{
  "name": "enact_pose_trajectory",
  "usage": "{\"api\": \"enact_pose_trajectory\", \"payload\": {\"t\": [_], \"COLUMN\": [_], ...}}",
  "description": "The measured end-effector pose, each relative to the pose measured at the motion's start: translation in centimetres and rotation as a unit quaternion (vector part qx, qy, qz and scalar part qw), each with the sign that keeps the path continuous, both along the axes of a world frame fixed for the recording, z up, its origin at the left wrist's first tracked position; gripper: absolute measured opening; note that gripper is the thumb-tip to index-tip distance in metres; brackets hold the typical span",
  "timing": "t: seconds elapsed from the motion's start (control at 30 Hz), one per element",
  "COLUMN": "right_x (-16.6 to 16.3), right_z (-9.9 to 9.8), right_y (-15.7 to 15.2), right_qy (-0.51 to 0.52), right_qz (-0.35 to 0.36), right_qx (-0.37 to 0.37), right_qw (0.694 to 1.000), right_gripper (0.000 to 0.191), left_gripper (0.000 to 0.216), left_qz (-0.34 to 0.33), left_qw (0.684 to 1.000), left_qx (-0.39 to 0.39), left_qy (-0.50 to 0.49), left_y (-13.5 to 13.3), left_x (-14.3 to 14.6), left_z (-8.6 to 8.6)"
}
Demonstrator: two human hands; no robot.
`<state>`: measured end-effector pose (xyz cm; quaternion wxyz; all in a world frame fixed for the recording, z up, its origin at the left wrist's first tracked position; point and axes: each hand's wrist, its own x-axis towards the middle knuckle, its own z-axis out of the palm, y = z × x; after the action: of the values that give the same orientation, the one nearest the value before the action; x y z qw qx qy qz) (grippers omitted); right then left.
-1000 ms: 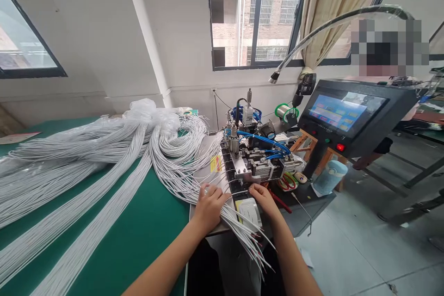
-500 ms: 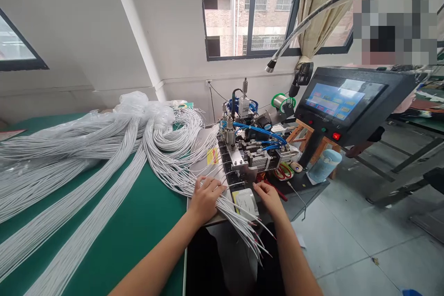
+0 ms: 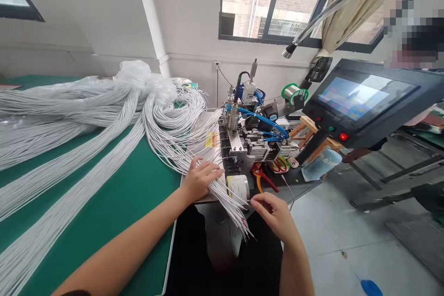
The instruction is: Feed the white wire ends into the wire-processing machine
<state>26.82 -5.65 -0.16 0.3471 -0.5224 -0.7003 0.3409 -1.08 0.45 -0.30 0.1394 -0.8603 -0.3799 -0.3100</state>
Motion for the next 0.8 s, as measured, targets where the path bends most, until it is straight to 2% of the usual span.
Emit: {"api": "enact_pose_trajectory", "payload": {"t": [0.1, 0.17, 0.23, 0.33, 0.47, 0.6, 0.8], "right_x": [-0.5, -0.7, -0.8, -0.8, -0.9, -1.5, -3.0], "right_z": [0.1, -0.1, -0.5, -1.2, -1.6, -1.1, -0.2], "right_y": [-0.2, -0.1, 0.3, 1.5, 4.0, 6.2, 8.1], "right_qy": [-0.015, 0.007, 0.048, 0.106, 0.163, 0.212, 0.299], "right_qz": [0.056, 0.066, 0.041, -0.037, -0.107, -0.124, -0.094], "right_qx": [-0.018, -0.026, -0.033, -0.039, -0.036, -0.041, -0.056], "right_qw": [0.998, 0.997, 0.997, 0.993, 0.98, 0.968, 0.948], "right_gripper": [0.024, 0.027, 0.03, 0.032, 0.037, 0.037, 0.038], "left_gripper": [0.036, 0.037, 0.039, 0.035, 0.027, 0.035, 0.031], "left_qz": [0.004, 0.002, -0.017, -0.057, -0.061, -0.058, -0.048], "left_qw": [1.0, 1.0, 1.0, 0.998, 0.998, 0.998, 0.998], "left_qx": [0.004, 0.007, 0.012, 0.02, 0.013, 0.007, 0.03], "left_qy": [-0.003, -0.002, 0.004, 0.013, 0.019, 0.033, 0.025], "left_y": [0.0, 0.0, 0.0, 0.0, -0.1, -0.1, 0.0], "left_x": [0.0, 0.0, 0.0, 0.0, 0.0, 0.0, 0.1], "left_z": [0.0, 0.1, 0.3, 0.6, 0.7, 0.5, 0.4]}}
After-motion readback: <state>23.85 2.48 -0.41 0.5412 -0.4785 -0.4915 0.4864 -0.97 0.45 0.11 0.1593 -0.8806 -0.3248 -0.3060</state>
